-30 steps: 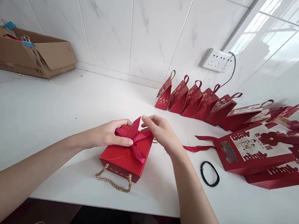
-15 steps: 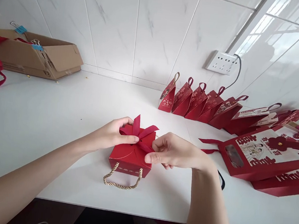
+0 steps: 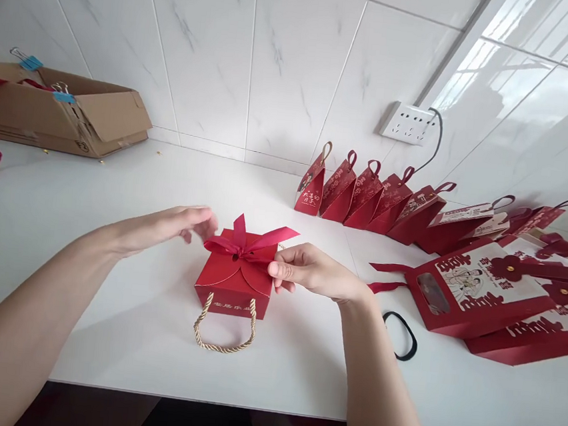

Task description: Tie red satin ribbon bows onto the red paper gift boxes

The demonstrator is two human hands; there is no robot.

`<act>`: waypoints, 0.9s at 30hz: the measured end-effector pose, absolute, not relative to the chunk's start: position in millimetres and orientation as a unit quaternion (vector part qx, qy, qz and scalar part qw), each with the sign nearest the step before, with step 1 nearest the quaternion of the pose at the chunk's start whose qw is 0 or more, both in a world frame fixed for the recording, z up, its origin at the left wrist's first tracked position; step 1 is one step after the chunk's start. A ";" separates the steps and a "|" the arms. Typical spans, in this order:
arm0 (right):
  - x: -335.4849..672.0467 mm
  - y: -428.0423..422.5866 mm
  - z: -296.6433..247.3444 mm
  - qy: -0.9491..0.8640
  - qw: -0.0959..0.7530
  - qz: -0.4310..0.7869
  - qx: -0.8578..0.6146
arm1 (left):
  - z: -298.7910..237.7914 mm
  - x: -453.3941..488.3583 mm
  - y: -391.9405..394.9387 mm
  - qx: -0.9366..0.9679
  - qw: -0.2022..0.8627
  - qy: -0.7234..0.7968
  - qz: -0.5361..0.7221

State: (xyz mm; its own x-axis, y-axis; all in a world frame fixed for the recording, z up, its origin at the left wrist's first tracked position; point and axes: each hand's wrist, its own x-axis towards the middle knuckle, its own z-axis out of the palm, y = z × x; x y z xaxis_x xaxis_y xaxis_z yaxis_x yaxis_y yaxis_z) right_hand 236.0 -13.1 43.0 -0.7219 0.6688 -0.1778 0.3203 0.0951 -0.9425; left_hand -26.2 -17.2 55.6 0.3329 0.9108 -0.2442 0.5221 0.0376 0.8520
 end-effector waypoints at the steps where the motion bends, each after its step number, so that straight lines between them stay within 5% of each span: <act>1: 236.2 -11.9 41.8 -0.723 0.152 0.585 -0.334 | 56.0 -29.1 -15.8 0.672 0.496 0.526 0.162; 4: 236.6 -8.7 37.2 -0.714 0.160 0.600 -0.324 | 52.0 -32.2 -11.0 0.677 0.565 0.464 0.080; 27: 229.8 10.1 0.8 -0.579 0.244 0.718 -0.301 | 24.3 -40.3 6.8 0.600 0.719 0.322 0.142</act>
